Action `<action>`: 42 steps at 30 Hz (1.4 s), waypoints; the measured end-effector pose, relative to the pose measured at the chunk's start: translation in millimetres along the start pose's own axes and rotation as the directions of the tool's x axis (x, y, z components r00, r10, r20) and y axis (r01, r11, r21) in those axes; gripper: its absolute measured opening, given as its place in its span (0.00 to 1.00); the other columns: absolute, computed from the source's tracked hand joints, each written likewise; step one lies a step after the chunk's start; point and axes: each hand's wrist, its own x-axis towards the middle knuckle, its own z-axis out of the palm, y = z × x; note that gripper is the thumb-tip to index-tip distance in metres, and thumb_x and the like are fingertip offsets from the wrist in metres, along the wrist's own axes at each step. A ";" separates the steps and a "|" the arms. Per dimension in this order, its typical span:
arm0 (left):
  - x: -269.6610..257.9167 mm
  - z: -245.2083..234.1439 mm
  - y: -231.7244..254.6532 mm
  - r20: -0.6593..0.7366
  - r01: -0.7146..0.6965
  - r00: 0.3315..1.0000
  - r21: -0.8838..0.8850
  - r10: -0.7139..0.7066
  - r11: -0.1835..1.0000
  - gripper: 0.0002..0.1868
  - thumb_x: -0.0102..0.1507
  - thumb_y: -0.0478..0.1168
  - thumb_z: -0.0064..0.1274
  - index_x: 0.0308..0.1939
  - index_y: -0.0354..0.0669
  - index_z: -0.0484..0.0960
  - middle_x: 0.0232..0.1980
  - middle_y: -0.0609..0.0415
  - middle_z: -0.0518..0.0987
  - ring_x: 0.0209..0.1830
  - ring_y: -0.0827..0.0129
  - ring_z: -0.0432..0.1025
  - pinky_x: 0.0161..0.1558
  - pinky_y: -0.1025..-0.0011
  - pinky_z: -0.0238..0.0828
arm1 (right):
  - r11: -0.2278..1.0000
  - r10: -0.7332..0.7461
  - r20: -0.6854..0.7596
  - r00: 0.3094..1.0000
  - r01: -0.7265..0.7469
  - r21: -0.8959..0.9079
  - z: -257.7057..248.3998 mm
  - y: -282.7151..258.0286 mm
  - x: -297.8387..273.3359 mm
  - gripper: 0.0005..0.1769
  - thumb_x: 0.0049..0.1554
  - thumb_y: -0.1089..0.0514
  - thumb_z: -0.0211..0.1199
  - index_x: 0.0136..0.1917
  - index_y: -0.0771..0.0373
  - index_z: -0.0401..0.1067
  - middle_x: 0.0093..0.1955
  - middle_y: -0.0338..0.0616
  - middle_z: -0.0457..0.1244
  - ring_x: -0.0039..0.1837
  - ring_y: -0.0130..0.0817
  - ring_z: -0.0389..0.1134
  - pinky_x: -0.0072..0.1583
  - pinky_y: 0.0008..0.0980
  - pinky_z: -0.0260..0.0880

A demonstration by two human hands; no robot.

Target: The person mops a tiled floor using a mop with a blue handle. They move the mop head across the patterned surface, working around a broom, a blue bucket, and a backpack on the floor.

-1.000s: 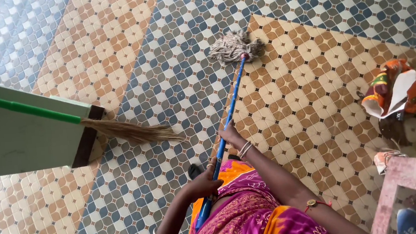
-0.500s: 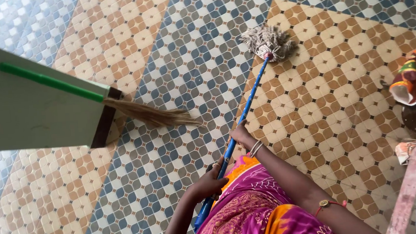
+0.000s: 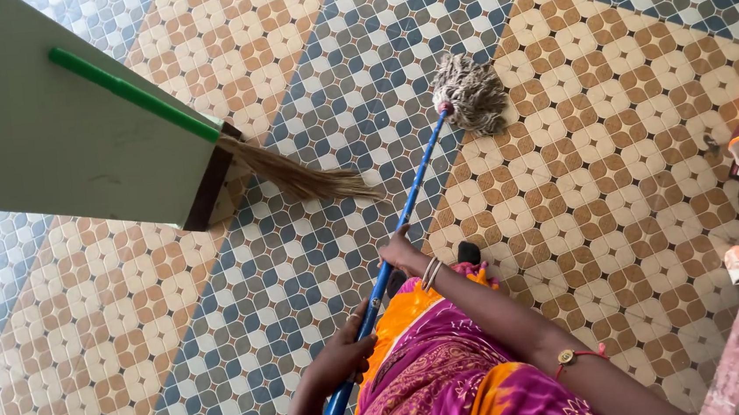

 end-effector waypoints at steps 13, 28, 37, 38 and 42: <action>-31.0 11.9 -43.2 0.009 0.038 0.999 0.017 -0.038 0.999 0.47 0.67 0.42 0.50 0.83 0.71 0.38 0.27 0.58 0.72 0.21 0.75 0.66 0.25 0.74 0.66 | 0.998 -0.018 0.055 0.998 0.021 -0.065 36.5 13.1 -44.6 0.63 0.60 0.64 0.55 0.75 0.66 -0.01 0.43 0.54 0.67 0.36 0.34 0.69 0.34 0.29 0.70; -31.6 80.3 -89.7 0.165 -0.048 0.986 0.324 -0.006 0.945 0.50 0.67 0.44 0.49 0.83 0.64 0.30 0.30 0.50 0.79 0.25 0.72 0.72 0.33 0.70 0.74 | 0.970 -0.137 -0.124 0.983 0.158 0.184 -9.1 105.4 -94.1 0.64 0.57 0.68 0.56 0.77 0.64 0.01 0.38 0.52 0.65 0.33 0.35 0.67 0.34 0.33 0.70; -46.4 118.1 -89.1 0.202 -0.078 0.979 0.524 -0.034 0.848 0.51 0.65 0.45 0.49 0.83 0.63 0.30 0.37 0.49 0.83 0.31 0.70 0.74 0.42 0.68 0.74 | 0.949 -0.136 -0.250 0.959 0.198 0.244 -42.9 156.3 -131.2 0.62 0.56 0.69 0.54 0.78 0.61 0.03 0.36 0.51 0.64 0.31 0.36 0.67 0.33 0.34 0.70; -45.1 119.9 -91.0 0.204 -0.100 0.979 0.565 -0.022 0.819 0.51 0.66 0.45 0.50 0.83 0.61 0.30 0.38 0.50 0.83 0.32 0.71 0.75 0.43 0.69 0.74 | 0.939 -0.128 -0.249 0.960 0.198 0.282 -45.4 162.6 -135.4 0.62 0.56 0.69 0.53 0.77 0.60 0.02 0.35 0.51 0.64 0.31 0.36 0.66 0.32 0.34 0.70; -32.7 123.8 -101.8 0.257 -0.149 0.966 0.604 -0.014 0.783 0.52 0.66 0.46 0.52 0.83 0.59 0.30 0.42 0.49 0.83 0.34 0.72 0.76 0.43 0.70 0.74 | 0.929 -0.129 -0.270 0.954 0.212 0.304 -54.1 180.9 -148.9 0.65 0.57 0.66 0.55 0.76 0.64 -0.02 0.35 0.50 0.65 0.31 0.34 0.65 0.30 0.32 0.61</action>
